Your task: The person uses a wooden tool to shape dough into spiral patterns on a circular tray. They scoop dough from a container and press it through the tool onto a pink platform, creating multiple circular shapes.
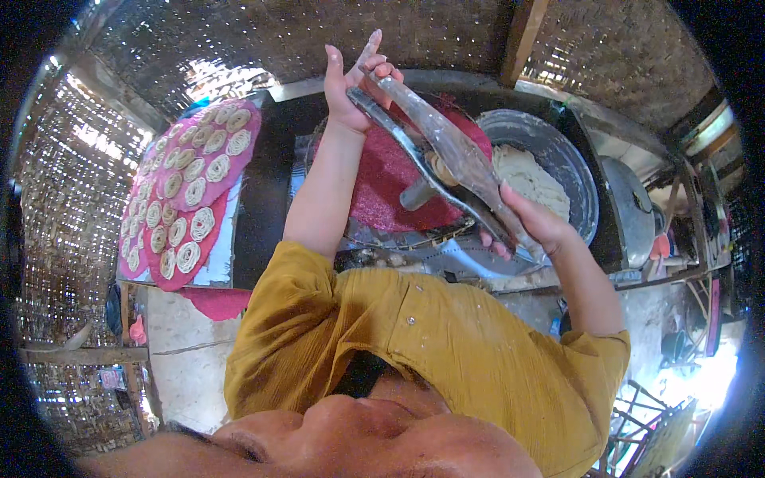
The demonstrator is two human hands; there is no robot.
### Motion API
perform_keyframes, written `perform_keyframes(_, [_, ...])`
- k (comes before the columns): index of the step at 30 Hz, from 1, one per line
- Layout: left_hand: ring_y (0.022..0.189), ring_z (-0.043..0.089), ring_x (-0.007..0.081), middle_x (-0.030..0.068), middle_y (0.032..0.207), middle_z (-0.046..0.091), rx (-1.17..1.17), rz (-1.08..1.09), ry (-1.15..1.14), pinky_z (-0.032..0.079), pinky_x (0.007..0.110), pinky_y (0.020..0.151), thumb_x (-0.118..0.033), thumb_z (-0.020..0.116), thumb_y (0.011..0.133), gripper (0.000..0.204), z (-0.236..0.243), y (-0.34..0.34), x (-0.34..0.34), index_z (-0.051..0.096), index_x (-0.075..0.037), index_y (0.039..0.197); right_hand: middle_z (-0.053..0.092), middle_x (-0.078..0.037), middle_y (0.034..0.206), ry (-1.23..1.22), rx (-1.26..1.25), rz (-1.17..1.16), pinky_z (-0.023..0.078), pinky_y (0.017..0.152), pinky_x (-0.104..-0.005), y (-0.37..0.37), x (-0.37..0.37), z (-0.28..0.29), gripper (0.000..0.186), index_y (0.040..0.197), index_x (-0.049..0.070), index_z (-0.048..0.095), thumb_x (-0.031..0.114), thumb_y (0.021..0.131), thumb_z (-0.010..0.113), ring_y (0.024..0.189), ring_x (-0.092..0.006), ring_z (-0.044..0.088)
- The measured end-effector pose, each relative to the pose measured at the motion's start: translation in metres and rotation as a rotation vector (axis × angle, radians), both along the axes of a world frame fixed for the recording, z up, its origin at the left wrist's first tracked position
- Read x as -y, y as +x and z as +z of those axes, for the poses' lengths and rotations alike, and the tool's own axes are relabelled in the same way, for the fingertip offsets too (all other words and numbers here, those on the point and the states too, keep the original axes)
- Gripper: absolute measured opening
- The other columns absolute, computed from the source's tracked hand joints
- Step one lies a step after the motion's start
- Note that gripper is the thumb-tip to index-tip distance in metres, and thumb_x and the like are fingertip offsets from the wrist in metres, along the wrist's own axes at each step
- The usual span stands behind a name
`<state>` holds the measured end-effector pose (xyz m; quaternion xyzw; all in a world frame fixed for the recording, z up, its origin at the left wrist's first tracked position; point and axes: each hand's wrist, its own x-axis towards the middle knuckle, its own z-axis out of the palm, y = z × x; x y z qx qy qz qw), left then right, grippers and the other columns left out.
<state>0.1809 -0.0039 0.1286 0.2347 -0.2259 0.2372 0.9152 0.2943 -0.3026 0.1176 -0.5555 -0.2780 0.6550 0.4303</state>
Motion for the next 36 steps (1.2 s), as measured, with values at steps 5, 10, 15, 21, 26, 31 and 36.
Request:
perform_keyframes(5, [0.061,0.051,0.0158,-0.0005,0.061,0.048,-0.077,0.068,-0.132,0.042,0.036,0.070,-0.064,0.037,0.076,0.078,-0.040,0.015,-0.005,0.028,-0.007,0.129,0.056,-0.011,0.069,-0.119,0.033,-0.045,0.047,0.045,-0.0286,0.005,-0.014,-0.001,0.052,0.101,0.005,0.047,0.052,0.085,0.032,0.052,-0.0172,0.055])
perform_keyframes(10, [0.056,0.049,0.0121,-0.0059,0.055,0.045,-0.029,0.129,-0.095,0.041,0.033,0.066,-0.062,0.033,0.079,0.072,-0.061,0.012,-0.021,0.026,-0.012,0.131,0.055,-0.008,0.065,-0.145,0.329,-0.012,0.045,0.043,-0.0272,-0.003,-0.028,-0.007,0.056,0.090,0.002,0.051,0.055,0.084,0.032,0.048,-0.0152,0.053])
perform_keyframes(15, [0.054,0.050,0.0125,-0.0049,0.054,0.046,-0.009,0.077,-0.140,0.042,0.033,0.065,-0.064,0.033,0.078,0.072,-0.058,0.003,-0.003,0.026,-0.016,0.131,0.053,-0.007,0.059,-0.159,0.500,0.071,0.042,0.041,-0.0253,-0.011,-0.012,0.021,0.057,0.079,0.001,0.053,0.055,0.083,0.036,0.043,-0.0140,0.050])
perform_keyframes(21, [0.055,0.050,0.0122,-0.0047,0.056,0.045,0.192,0.069,-0.070,0.044,0.034,0.069,-0.061,0.035,0.079,0.066,-0.025,-0.013,-0.015,0.035,-0.015,0.127,0.048,-0.004,0.051,0.035,0.735,0.025,0.035,0.040,-0.0254,-0.023,-0.023,0.031,0.050,0.068,0.002,0.052,0.048,0.084,0.039,0.042,-0.0115,0.046])
perform_keyframes(26, [0.056,0.052,0.0118,-0.0032,0.053,0.047,0.226,0.011,-0.064,0.043,0.031,0.069,-0.058,0.038,0.080,0.063,-0.026,-0.017,0.009,0.040,-0.013,0.124,0.048,-0.004,0.052,-0.019,0.803,-0.021,0.036,0.041,-0.0258,-0.026,0.002,0.043,0.054,0.070,-0.001,0.053,0.051,0.080,0.044,0.043,-0.0113,0.047])
perform_keyframes(31, [0.054,0.050,0.0101,-0.0042,0.051,0.043,0.262,0.050,-0.036,0.042,0.029,0.067,-0.057,0.042,0.079,0.063,-0.008,-0.021,-0.004,0.043,-0.011,0.122,0.047,-0.003,0.052,0.041,0.942,-0.046,0.036,0.040,-0.0250,-0.031,-0.015,0.058,0.048,0.071,0.000,0.053,0.047,0.080,0.046,0.044,-0.0101,0.046])
perform_keyframes(36, [0.054,0.050,0.0128,-0.0040,0.051,0.041,0.260,0.011,-0.014,0.042,0.031,0.068,-0.059,0.036,0.080,0.065,-0.003,-0.036,-0.003,0.040,-0.011,0.123,0.046,-0.001,0.052,0.082,0.876,0.004,0.036,0.042,-0.0252,-0.037,-0.011,0.047,0.047,0.072,0.001,0.054,0.047,0.081,0.047,0.044,-0.0101,0.045])
